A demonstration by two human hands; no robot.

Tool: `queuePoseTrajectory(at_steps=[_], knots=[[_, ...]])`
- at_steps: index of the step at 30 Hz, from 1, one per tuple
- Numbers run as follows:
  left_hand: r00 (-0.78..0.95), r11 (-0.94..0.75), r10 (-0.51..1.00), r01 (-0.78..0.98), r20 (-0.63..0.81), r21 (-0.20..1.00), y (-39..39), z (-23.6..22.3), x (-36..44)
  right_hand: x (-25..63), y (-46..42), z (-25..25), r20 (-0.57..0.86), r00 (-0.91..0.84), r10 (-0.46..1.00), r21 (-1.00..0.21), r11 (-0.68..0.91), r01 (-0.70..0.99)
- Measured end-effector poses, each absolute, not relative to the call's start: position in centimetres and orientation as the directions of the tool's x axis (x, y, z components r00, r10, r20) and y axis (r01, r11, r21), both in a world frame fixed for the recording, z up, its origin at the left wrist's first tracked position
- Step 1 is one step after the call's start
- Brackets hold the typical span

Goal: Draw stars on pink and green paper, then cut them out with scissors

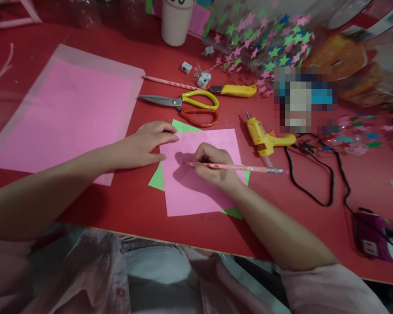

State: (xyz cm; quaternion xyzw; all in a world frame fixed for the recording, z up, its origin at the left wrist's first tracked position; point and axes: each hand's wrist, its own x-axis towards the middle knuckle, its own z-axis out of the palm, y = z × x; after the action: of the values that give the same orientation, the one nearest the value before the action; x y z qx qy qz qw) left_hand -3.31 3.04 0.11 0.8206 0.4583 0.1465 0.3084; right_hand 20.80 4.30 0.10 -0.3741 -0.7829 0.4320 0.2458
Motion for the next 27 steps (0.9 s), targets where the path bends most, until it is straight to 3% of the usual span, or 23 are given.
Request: queuePoseTrajectory(at_steps=[15,27], knots=[[0.540,-0.394,0.840,0.668,-0.047,0.631,3.1,0.1,-3.3,20.2,3.3,1.0,-0.090,-0.568,0.818,-0.883,0.198,0.425],[0.540,-0.395,0.840,0.674,-0.051,0.624,3.1,0.3,-3.3,20.2,3.2,0.7,-0.059,-0.553,0.831,-0.879,0.219,0.424]])
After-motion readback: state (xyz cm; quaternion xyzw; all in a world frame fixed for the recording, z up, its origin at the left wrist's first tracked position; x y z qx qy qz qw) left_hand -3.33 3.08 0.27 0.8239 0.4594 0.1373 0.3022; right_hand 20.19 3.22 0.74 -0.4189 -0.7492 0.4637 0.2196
